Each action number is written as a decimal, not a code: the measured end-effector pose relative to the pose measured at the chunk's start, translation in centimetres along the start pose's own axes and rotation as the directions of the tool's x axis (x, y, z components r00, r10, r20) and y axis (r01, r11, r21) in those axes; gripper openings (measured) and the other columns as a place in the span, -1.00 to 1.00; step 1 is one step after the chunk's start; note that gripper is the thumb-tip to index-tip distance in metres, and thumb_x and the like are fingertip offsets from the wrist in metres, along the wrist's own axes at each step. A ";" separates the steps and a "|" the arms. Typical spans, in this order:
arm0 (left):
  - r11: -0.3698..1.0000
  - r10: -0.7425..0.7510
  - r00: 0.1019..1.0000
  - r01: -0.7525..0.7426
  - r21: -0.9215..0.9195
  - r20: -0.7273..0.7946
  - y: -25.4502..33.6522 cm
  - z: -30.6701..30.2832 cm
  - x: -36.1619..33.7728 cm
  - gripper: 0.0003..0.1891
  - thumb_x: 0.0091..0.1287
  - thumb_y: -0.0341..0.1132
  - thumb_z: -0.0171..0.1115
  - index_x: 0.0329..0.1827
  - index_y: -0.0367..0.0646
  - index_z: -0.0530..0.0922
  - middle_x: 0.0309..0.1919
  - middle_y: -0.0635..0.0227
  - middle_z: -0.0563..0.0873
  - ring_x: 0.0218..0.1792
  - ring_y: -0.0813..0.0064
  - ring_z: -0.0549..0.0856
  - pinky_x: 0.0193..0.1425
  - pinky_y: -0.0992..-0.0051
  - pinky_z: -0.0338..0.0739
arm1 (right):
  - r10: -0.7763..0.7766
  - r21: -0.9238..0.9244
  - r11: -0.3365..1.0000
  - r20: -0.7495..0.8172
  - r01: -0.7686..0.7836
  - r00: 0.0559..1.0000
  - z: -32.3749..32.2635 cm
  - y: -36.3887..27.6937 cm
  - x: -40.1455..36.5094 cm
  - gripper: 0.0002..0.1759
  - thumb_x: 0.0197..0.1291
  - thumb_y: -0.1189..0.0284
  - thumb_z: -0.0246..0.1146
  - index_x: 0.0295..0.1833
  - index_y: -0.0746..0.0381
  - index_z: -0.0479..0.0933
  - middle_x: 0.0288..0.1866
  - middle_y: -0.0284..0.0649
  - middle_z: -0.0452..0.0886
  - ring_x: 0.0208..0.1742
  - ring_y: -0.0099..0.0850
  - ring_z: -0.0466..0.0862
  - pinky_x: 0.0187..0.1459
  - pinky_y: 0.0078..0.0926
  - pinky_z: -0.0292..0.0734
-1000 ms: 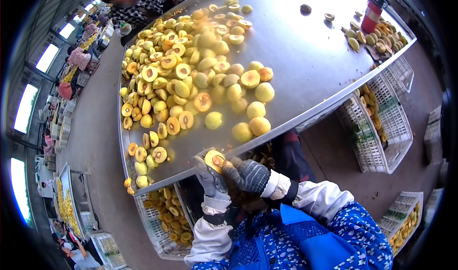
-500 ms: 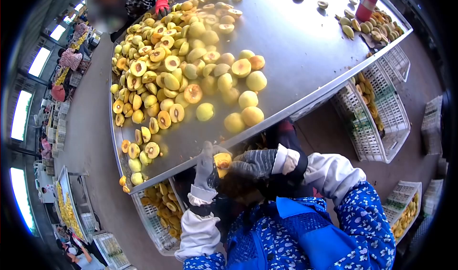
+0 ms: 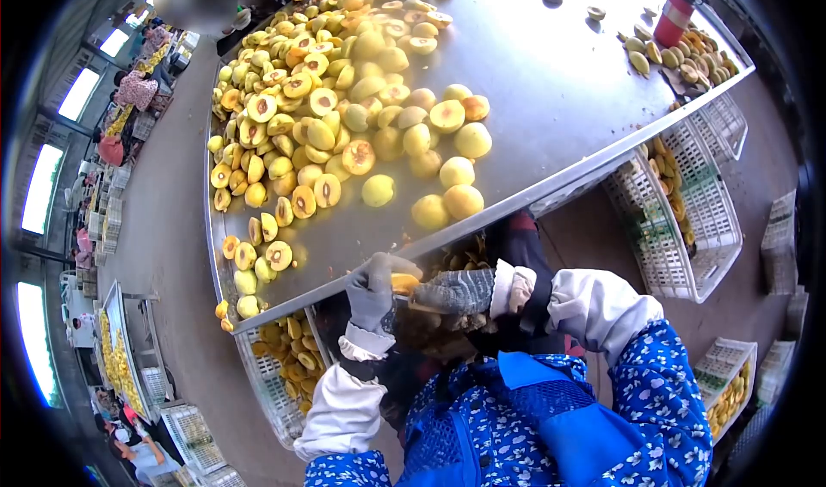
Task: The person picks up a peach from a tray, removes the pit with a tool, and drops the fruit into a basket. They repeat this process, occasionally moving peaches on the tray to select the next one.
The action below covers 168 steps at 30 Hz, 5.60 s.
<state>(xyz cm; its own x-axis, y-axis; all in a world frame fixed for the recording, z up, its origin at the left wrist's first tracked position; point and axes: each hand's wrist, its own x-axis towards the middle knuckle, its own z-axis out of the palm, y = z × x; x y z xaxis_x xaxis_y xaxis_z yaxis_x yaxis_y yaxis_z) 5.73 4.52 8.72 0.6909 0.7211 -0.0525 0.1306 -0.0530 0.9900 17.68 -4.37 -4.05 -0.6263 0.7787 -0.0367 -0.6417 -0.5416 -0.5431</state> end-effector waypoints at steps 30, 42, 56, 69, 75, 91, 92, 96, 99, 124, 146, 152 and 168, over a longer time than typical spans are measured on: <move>0.336 -0.132 0.962 -0.185 0.923 0.241 -1.8 -4.4 14.9 -0.49 0.16 -0.07 0.25 0.14 -0.07 0.41 0.01 0.13 0.56 0.00 0.18 0.60 0.07 0.30 0.48 | -0.417 -0.904 0.249 -0.425 -0.349 0.804 0.7 7.0 -1.4 -0.48 0.39 0.10 -0.17 0.28 0.20 0.31 0.08 0.20 0.47 0.04 0.04 0.52 0.07 -0.18 0.41; 0.763 -0.199 0.976 0.095 -0.639 -0.093 -2.5 -2.6 -0.6 -0.39 0.36 0.21 -0.11 0.05 -0.22 0.45 -0.36 0.11 0.65 -0.54 0.37 0.61 -0.49 0.51 0.55 | -0.743 -0.974 0.208 -0.214 -0.085 0.635 9.5 -1.7 -1.6 -0.67 0.37 0.22 -0.03 -0.06 0.25 0.47 -0.42 0.10 0.55 -0.36 0.02 0.60 -0.40 -0.09 0.45; 0.844 -0.151 0.911 -0.083 -0.530 -0.384 -4.3 0.3 -4.2 -0.40 0.39 0.21 -0.19 -0.06 -0.23 0.47 -0.40 0.16 0.63 -0.41 0.38 0.60 -0.30 0.45 0.55 | -0.795 -0.966 -0.242 0.145 -0.089 0.590 10.2 0.6 0.2 -0.48 0.10 0.42 0.17 0.19 0.37 0.34 -0.19 0.14 0.52 -0.30 0.07 0.57 -0.34 -0.10 0.50; 0.873 -0.175 0.821 -0.126 -0.472 -0.543 -4.0 2.3 -4.8 -0.47 0.47 0.05 -0.29 -0.17 -0.26 0.50 -0.41 0.28 0.58 -0.40 0.46 0.57 -0.27 0.50 0.52 | -0.679 -0.987 -0.095 -0.030 -0.128 0.733 11.2 0.2 -0.7 -0.50 0.06 0.47 0.12 0.15 0.43 0.34 -0.24 0.18 0.47 -0.45 0.06 0.56 -0.47 -0.10 0.48; 0.893 -0.152 0.863 -0.089 -0.441 -0.482 -4.2 1.9 -5.1 -0.52 0.44 -0.05 -0.27 -0.24 -0.27 0.53 -0.42 0.29 0.58 -0.43 0.49 0.57 -0.33 0.53 0.52 | -0.693 -0.899 -0.438 0.322 -0.022 0.645 10.0 0.0 -1.7 -0.40 -0.11 0.47 0.23 0.10 0.50 0.29 -0.45 0.00 0.38 -0.62 -0.11 0.47 -0.66 -0.26 0.34; 0.964 -0.109 0.979 0.062 -0.259 -0.174 -5.5 -0.5 -3.5 -0.41 0.45 0.09 -0.24 -0.26 -0.32 0.55 -0.44 0.19 0.65 -0.46 0.45 0.61 -0.30 0.52 0.54 | -0.308 -0.486 0.870 -0.403 0.084 0.862 8.5 0.0 -2.0 -0.40 0.35 -0.08 -0.07 -0.34 0.27 0.53 -0.57 -0.29 0.54 -0.57 -0.51 0.44 -0.49 -0.47 0.36; 0.950 -0.129 0.967 0.056 -0.308 -0.222 -5.7 -0.3 -3.7 -0.41 0.45 0.09 -0.23 -0.26 -0.32 0.55 -0.43 0.17 0.66 -0.45 0.44 0.62 -0.30 0.51 0.54 | -0.227 -0.376 0.925 -0.429 0.056 0.874 8.0 0.1 -1.9 -0.39 0.34 -0.09 -0.07 -0.34 0.26 0.52 -0.57 -0.31 0.53 -0.58 -0.53 0.43 -0.51 -0.51 0.34; 0.938 -0.138 0.929 0.011 -0.347 -0.344 -4.2 1.5 -4.1 -0.48 0.45 -0.01 -0.18 -0.29 -0.32 0.56 -0.44 0.11 0.68 -0.43 0.41 0.63 -0.26 0.50 0.55 | -0.179 -0.091 0.983 -0.298 0.159 0.938 9.0 1.2 -1.7 -0.39 0.31 -0.14 -0.07 -0.36 0.20 0.51 -0.68 -0.34 0.47 -0.78 -0.56 0.36 -0.73 -0.60 0.24; 0.970 -0.015 0.959 -0.054 -0.236 -0.282 -3.0 1.1 -5.1 -0.60 0.42 -0.16 -0.05 -0.38 -0.32 0.59 -0.49 0.23 0.68 -0.47 0.52 0.63 -0.34 0.56 0.53 | -0.040 -0.172 0.985 -0.254 -0.005 0.966 7.2 1.4 -1.7 -0.40 0.31 -0.14 -0.07 -0.30 0.20 0.51 -0.67 -0.29 0.51 -0.79 -0.51 0.44 -0.77 -0.57 0.28; 0.879 -0.309 0.783 0.019 -0.477 -0.539 -2.9 1.3 -5.5 -0.54 0.41 -0.06 -0.17 -0.18 -0.31 0.55 -0.34 0.22 0.66 -0.35 0.41 0.64 -0.31 0.51 0.54 | -0.746 -0.880 0.466 -0.338 0.088 0.574 11.3 -1.5 1.0 -0.67 0.13 0.39 0.25 -0.02 0.30 0.47 -0.18 -0.10 0.62 -0.19 -0.30 0.63 -0.13 -0.39 0.51; 0.054 0.596 0.800 0.043 0.998 -0.067 1.8 -10.5 -3.9 -0.49 0.03 -0.29 0.33 0.08 -0.24 0.46 -0.01 0.08 0.58 0.03 0.08 0.57 0.11 0.21 0.45 | -0.082 -0.390 0.888 -0.653 -0.242 0.753 10.5 0.8 -2.4 -0.62 0.16 0.20 0.28 -0.06 0.26 0.49 -0.49 -0.22 0.58 -0.65 -0.47 0.53 -0.60 -0.49 0.45; -0.082 -0.046 0.698 -0.715 0.694 0.714 3.6 1.8 10.0 -0.48 0.06 -0.14 0.27 0.15 0.15 0.45 0.00 0.33 0.50 -0.04 0.29 0.55 0.02 0.29 0.45 | -0.321 -0.562 0.817 -0.627 -0.127 0.710 8.2 1.8 -2.6 -0.60 0.17 0.18 0.23 -0.06 0.27 0.47 -0.45 -0.09 0.59 -0.56 -0.25 0.59 -0.53 -0.35 0.48; 0.979 -0.191 0.969 0.200 -0.045 0.154 -1.5 -5.6 10.0 -0.54 0.26 -0.12 0.15 0.17 -0.14 0.44 -0.17 0.26 0.63 -0.34 0.52 0.63 -0.39 0.65 0.51 | -0.778 -0.934 0.352 -0.329 -0.062 0.535 7.4 -0.2 -4.2 -0.56 0.32 0.11 0.03 -0.04 0.32 0.43 -0.38 0.13 0.56 -0.35 0.05 0.60 -0.38 -0.07 0.40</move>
<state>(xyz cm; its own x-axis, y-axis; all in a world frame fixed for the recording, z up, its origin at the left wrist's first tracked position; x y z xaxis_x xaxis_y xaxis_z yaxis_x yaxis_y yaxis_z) 8.47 15.64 7.46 0.7546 0.6024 -0.2602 0.2339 0.1236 0.9644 17.17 -9.87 2.45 0.3094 0.9424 0.1269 0.2264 0.0566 -0.9724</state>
